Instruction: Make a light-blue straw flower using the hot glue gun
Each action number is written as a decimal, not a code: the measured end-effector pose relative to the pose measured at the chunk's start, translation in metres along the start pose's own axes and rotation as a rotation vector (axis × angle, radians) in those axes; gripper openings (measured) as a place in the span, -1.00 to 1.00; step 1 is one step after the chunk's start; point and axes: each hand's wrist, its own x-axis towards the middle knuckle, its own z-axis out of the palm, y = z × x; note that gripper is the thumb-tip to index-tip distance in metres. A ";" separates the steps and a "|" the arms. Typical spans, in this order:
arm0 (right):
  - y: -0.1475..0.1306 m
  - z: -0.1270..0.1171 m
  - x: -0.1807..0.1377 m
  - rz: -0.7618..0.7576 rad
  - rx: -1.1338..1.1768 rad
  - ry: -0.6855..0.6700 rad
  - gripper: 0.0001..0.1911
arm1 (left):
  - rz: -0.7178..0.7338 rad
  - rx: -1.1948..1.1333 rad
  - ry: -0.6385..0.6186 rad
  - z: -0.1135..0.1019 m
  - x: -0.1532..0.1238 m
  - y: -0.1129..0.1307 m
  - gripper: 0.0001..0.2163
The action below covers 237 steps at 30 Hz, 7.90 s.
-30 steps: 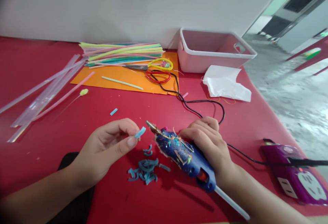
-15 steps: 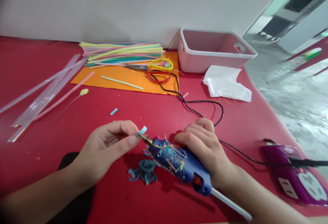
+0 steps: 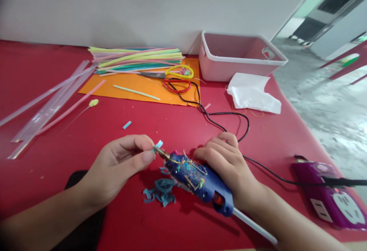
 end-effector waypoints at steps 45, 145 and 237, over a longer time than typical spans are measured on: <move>0.002 0.002 0.000 0.057 -0.030 0.031 -0.84 | 0.135 0.231 -0.105 -0.001 -0.002 0.003 -0.89; 0.011 -0.004 -0.002 0.317 -0.166 -0.089 -0.59 | 0.095 0.453 0.005 0.002 0.002 -0.001 -0.82; 0.003 -0.012 -0.003 0.031 0.103 -0.093 -0.57 | 0.509 0.761 0.109 -0.006 0.000 -0.006 -0.84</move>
